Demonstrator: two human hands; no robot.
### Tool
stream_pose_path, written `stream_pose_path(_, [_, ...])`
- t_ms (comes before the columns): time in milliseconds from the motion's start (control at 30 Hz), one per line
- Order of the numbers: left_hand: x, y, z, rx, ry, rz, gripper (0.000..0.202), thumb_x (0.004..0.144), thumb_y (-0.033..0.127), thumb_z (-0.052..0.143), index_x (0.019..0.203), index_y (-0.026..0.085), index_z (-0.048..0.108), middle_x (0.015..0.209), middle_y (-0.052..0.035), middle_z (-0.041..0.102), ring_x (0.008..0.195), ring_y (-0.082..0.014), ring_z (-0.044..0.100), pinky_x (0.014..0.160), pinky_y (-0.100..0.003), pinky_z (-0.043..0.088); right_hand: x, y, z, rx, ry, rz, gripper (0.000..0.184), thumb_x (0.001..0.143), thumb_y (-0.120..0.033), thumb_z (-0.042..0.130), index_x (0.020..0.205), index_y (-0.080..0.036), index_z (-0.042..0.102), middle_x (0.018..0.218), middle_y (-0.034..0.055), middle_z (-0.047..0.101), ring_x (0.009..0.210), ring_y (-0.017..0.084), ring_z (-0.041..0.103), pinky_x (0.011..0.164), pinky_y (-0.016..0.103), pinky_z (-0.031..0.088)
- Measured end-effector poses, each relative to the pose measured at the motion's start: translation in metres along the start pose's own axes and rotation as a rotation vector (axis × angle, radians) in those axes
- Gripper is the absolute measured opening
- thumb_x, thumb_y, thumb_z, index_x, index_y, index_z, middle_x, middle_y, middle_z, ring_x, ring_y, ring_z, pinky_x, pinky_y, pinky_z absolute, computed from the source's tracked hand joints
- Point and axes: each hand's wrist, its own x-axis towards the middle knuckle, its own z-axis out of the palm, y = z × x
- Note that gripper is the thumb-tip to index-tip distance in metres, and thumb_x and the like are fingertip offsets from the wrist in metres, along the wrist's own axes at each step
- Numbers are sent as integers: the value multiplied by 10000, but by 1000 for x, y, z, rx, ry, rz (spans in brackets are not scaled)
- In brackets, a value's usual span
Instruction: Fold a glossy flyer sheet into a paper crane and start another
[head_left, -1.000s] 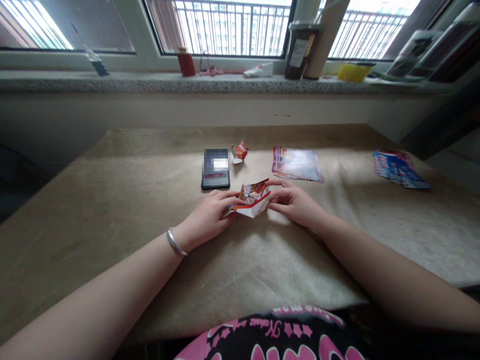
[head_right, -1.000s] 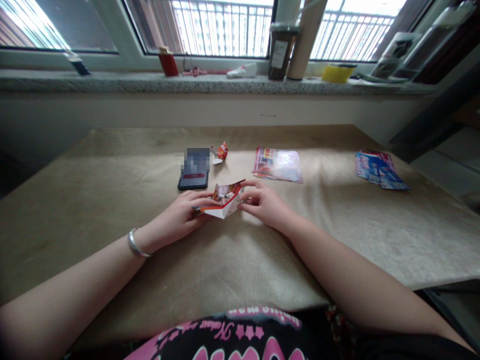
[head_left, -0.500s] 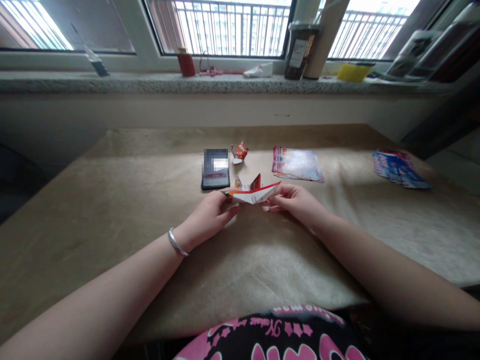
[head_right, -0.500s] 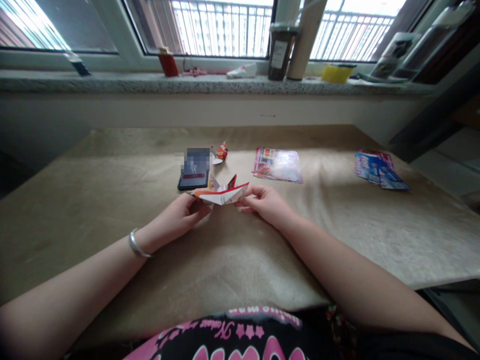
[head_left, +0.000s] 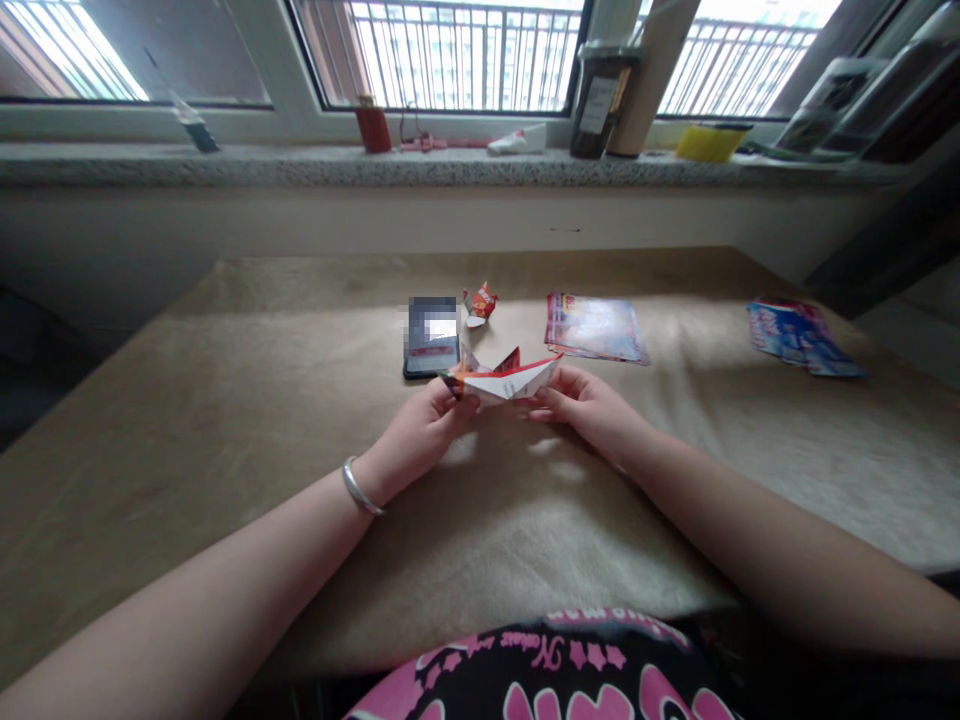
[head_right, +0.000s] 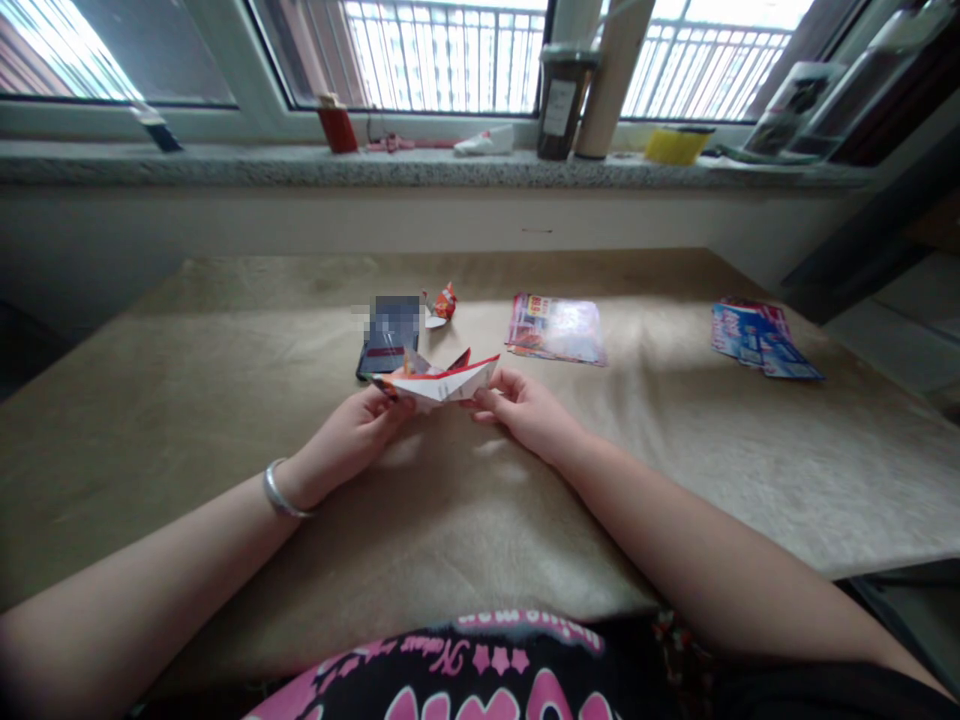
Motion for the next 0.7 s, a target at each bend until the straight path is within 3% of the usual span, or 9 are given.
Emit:
stream_pose_path(100, [1,2,0,-21,23,-32,348,854,408,516,1093,171,606,1103,-78,632,1076,-234,552,998,-381,391,0,2,-1,31,24,30,309,672,-405,714,859,-193,590,960,31,668,901,147,642,722,229,523])
stream_pose_path(233, [3,5,1,-161,42,-17,412,801,395,593,1155,187,564,1176,-89,584,1089,-229,545,956,-369,439,3,5,-3,118,37,89,334,641,-411,740,812,-182,568,919,40,673,857,141,656,705,213,522])
stream_pose_path(367, [1,10,-1,22,148,2,290,773,392,615,962,174,646,1298,-109,420,1164,-242,463,830,-310,516,5,5,-4,144,49,98,326,639,-411,739,813,-183,583,909,44,666,841,137,645,694,216,518])
stream_pose_path(533, [-1,11,-6,310,331,72,211,756,375,638,779,165,641,1102,-95,508,1031,-207,512,744,-291,506,3,4,-2,-52,93,-4,300,687,-434,680,851,-193,608,882,24,650,791,122,587,645,217,480])
stream_pose_path(700, [-1,6,-5,150,296,65,223,765,385,629,817,169,602,1085,-85,574,1054,-213,519,830,-322,461,4,7,-5,-254,81,-85,284,672,-422,685,798,-181,602,757,3,630,683,117,549,634,246,443])
